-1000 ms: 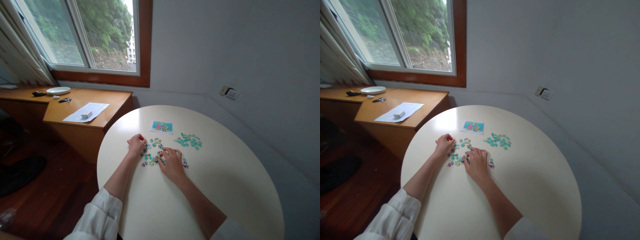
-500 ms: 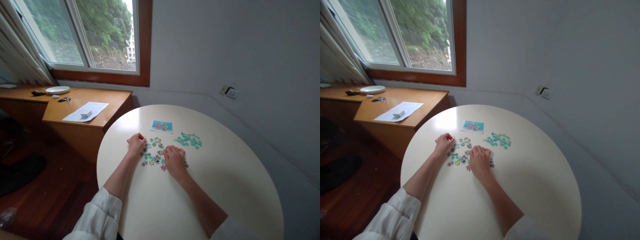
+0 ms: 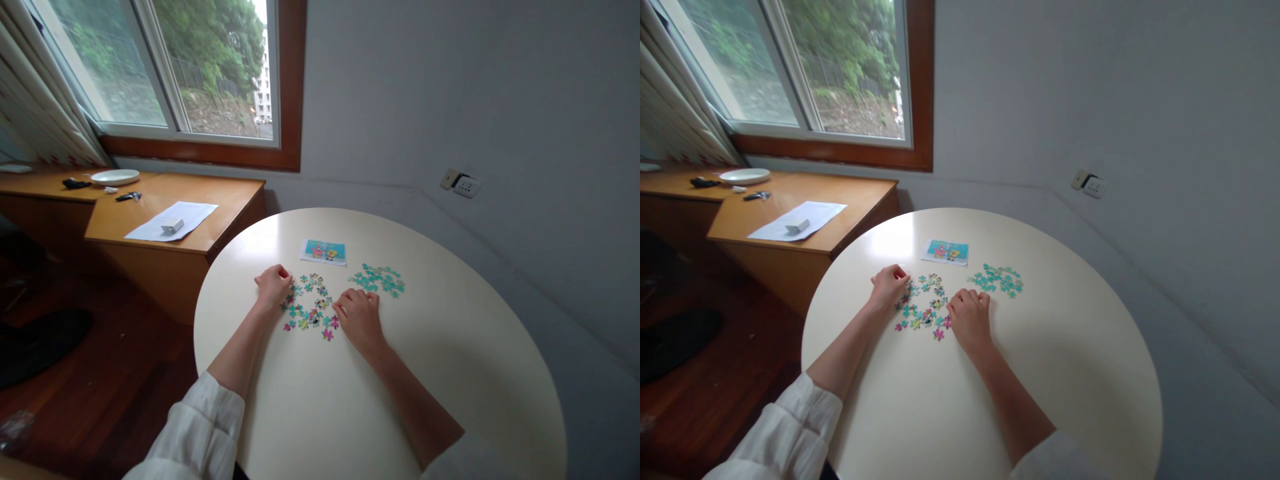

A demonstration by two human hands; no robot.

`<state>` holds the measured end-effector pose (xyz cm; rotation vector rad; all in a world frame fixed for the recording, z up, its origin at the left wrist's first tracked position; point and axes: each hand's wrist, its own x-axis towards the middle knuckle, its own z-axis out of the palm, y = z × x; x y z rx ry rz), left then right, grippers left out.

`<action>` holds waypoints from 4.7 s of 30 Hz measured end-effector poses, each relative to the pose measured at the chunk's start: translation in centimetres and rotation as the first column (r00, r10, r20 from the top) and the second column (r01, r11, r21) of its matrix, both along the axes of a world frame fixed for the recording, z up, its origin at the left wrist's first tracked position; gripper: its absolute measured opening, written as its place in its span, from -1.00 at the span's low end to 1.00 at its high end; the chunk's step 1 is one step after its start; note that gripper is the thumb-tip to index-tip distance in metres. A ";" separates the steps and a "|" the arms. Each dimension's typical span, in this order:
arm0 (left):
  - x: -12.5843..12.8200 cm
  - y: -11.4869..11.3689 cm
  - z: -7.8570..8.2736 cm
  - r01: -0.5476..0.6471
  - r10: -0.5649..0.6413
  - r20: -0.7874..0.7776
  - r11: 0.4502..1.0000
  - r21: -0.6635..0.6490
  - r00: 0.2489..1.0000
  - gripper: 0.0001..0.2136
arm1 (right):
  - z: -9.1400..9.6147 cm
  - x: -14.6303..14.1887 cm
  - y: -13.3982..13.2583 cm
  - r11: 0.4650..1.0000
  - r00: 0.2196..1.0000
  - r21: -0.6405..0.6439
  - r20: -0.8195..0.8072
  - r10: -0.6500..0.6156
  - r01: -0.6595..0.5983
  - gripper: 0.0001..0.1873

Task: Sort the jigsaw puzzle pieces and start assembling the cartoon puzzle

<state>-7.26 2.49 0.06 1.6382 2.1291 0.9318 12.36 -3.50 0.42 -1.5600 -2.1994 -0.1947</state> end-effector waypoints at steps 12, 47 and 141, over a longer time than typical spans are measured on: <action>0.1 0.1 -0.1 0.003 -0.003 -0.013 1.000 -0.021 1.000 -0.90 | -0.1 -0.2 -0.1 0.992 1.000 -0.126 0.026 0.001 0.002 -0.83; 0.1 0.0 -0.2 0.013 -0.014 -0.047 1.000 -0.021 0.999 -0.89 | 0.4 2.0 -0.7 0.921 0.976 -0.367 -0.210 0.053 -0.129 -0.82; 1.4 -0.4 -1.2 0.619 -0.598 -0.171 0.777 0.115 0.783 -0.84 | 0.2 5.2 0.6 0.970 0.682 -0.164 -0.731 0.002 -0.179 -0.95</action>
